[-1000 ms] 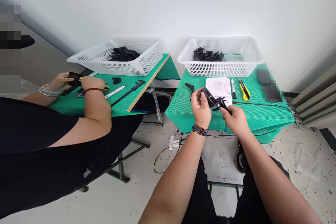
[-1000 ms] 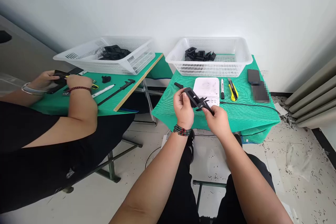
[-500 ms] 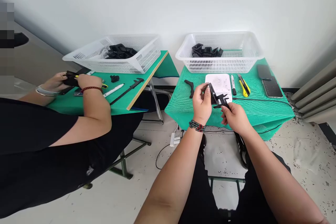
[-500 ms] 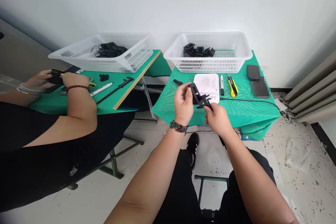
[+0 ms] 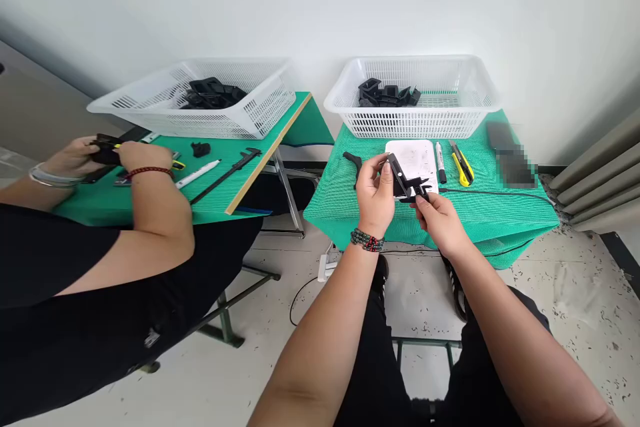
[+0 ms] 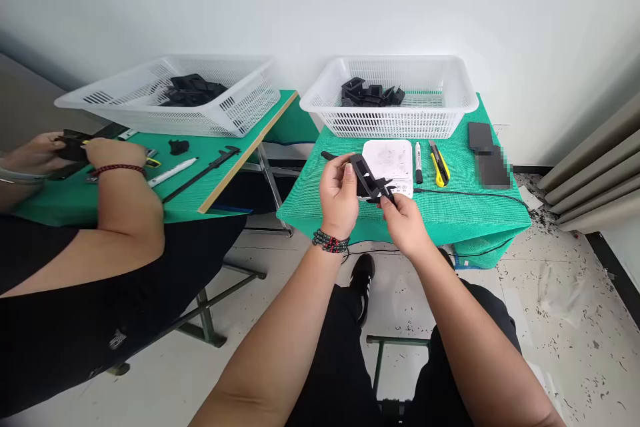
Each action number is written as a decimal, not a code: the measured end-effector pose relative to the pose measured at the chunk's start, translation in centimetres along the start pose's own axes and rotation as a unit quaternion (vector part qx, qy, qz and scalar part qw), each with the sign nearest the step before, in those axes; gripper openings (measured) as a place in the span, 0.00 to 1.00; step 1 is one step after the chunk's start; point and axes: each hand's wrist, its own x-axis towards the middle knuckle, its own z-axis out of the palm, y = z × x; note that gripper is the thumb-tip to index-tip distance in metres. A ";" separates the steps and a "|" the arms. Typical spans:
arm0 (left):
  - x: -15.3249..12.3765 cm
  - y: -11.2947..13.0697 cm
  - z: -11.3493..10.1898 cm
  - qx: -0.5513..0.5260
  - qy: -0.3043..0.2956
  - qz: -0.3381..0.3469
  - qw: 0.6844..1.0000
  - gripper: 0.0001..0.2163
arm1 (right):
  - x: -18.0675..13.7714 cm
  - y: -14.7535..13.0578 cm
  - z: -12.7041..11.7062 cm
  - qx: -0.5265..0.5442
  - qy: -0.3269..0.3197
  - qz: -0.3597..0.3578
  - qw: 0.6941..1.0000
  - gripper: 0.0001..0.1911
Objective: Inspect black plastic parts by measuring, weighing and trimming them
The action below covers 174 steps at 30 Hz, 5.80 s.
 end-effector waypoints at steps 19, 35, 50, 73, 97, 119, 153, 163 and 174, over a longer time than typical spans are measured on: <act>-1.2 1.9 1.2 0.029 -0.029 0.163 0.986 0.13 | 0.5 -0.7 -0.5 0.026 0.143 0.049 0.988 0.31; -1.6 2.2 2.1 0.018 -0.001 0.125 0.992 0.13 | 1.1 -0.7 -0.5 0.048 0.184 0.038 0.981 0.25; -1.5 0.5 2.5 0.002 -0.024 0.031 0.999 0.20 | 2.7 -0.7 0.2 0.052 0.192 0.018 0.980 0.28; 0.5 -2.4 4.2 0.024 0.053 0.020 0.998 0.22 | 6.2 -3.3 -6.2 0.262 0.233 0.125 0.928 0.26; 3.5 -4.4 5.3 -0.020 0.036 -0.033 0.999 0.19 | 11.2 -3.1 -10.4 0.155 0.287 0.081 0.942 0.16; 3.8 -4.9 6.4 -0.103 0.013 -0.150 0.983 0.17 | 15.6 1.0 -12.0 -0.220 0.247 0.004 0.944 0.36; 3.3 -3.5 6.4 -0.135 -0.013 -0.126 0.983 0.17 | 13.0 -0.6 -2.9 -0.089 -0.036 -0.191 0.977 0.15; 4.0 -2.6 5.2 0.010 -0.031 -0.041 0.999 0.13 | 11.3 -1.7 -1.9 0.051 -0.045 -0.159 0.985 0.36; 7.0 -4.9 -1.0 0.216 0.009 -0.013 0.976 0.20 | 11.9 -1.2 1.2 0.271 0.022 0.006 0.962 0.34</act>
